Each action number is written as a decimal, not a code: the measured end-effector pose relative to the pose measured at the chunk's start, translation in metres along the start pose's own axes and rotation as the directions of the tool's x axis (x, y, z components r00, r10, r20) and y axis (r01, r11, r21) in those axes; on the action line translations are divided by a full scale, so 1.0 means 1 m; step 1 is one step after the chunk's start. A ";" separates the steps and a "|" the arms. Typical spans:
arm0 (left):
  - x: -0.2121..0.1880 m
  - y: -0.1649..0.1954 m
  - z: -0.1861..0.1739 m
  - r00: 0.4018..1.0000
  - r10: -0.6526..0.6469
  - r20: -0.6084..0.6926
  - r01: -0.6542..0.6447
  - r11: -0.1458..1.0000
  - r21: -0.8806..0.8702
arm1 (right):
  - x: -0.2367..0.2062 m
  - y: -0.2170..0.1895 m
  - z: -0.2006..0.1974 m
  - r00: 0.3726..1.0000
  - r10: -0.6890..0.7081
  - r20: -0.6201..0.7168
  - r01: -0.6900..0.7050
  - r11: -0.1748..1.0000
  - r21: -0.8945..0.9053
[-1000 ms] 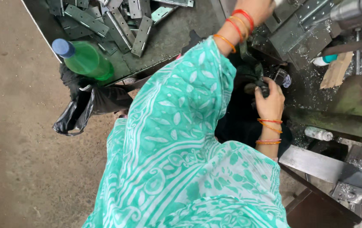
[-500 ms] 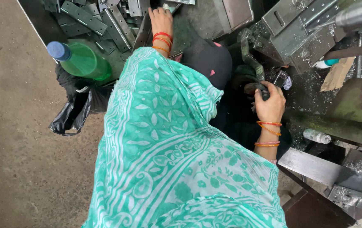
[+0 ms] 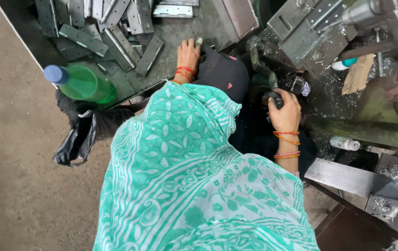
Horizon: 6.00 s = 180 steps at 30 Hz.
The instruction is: The person repeatedly picks up metal brackets from a pile, places them into a press machine, and operates the lever to process them. The person then removes the processed brackets and places them back into the pile.
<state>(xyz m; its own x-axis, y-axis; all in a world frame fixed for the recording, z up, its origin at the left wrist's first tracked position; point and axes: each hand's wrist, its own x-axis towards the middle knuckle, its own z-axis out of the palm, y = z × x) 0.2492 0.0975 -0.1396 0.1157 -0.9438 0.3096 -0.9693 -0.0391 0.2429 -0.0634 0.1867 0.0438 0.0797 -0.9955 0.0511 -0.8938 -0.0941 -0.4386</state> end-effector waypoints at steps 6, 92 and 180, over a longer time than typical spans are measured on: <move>0.002 0.016 -0.004 0.988 -0.049 0.149 0.062 0.994 -0.086 | -0.003 0.004 -0.010 0.996 0.093 -0.013 -0.093 0.996 -0.002; 0.151 0.281 0.033 0.840 0.510 0.185 -0.494 0.860 -0.131 | 0.024 0.085 0.037 0.968 0.145 0.205 -0.127 0.987 -0.097; 0.176 0.299 0.008 0.851 0.485 0.201 -0.476 0.874 -0.091 | 0.001 0.078 0.048 0.962 0.170 0.216 -0.158 0.985 -0.073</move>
<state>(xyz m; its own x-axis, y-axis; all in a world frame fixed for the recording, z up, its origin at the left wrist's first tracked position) -0.0215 -0.0832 -0.0194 -0.4151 -0.8884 0.1961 -0.8829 0.4454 0.1488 -0.1120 0.1781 -0.0332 0.0200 -0.9755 -0.2189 -0.9248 0.0652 -0.3749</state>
